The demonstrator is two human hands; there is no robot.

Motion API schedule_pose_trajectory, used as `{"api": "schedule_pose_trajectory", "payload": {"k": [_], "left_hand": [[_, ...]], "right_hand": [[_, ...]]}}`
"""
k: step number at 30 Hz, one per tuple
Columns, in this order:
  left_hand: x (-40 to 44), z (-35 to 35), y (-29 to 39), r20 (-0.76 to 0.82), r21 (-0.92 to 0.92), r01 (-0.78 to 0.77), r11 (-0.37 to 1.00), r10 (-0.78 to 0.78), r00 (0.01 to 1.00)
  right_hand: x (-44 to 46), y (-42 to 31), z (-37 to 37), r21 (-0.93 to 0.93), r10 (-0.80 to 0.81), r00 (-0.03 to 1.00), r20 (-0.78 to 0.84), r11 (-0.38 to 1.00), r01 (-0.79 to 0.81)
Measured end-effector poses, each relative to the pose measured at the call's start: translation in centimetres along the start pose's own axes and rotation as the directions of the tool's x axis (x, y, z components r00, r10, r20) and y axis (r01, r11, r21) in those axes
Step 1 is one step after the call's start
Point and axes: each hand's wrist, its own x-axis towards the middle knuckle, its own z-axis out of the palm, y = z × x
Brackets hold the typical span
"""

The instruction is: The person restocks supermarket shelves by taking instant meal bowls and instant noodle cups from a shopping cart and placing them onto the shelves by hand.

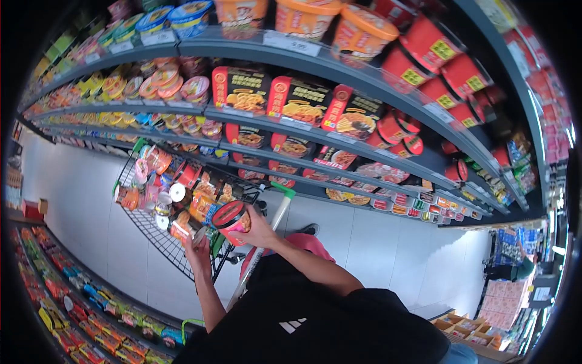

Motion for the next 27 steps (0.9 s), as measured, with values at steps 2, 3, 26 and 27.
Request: {"api": "schedule_pose_trajectory", "payload": {"k": [2, 3, 26, 27], "left_hand": [[-1.5, -0.4, 0.2, 0.098, -0.114, 0.01, 0.993, 0.001, 0.995], [-2.1, -0.3, 0.2, 0.111, -0.102, -0.017, 0.995, 0.028, 0.993], [-16.7, 26.6, -8.2, 0.752, 0.372, -0.424, 0.826, 0.0, 0.659], [-18.0, 29.2, -9.4, 0.8, 0.377, -0.451, 0.809, -0.039, 0.598]], "right_hand": [[-0.2, -0.3, -0.4, 0.032, 0.048, 0.997, 0.054, 0.998, -0.05], [-0.4, -0.1, -0.4, 0.05, 0.025, 0.999, 0.032, 0.998, -0.026], [-13.2, 9.6, -24.4, 0.505, 0.115, 0.859, -0.5, 0.844, 0.181], [-14.0, 10.5, -25.9, 0.499, 0.135, 0.834, -0.535, 0.847, 0.184]]}}
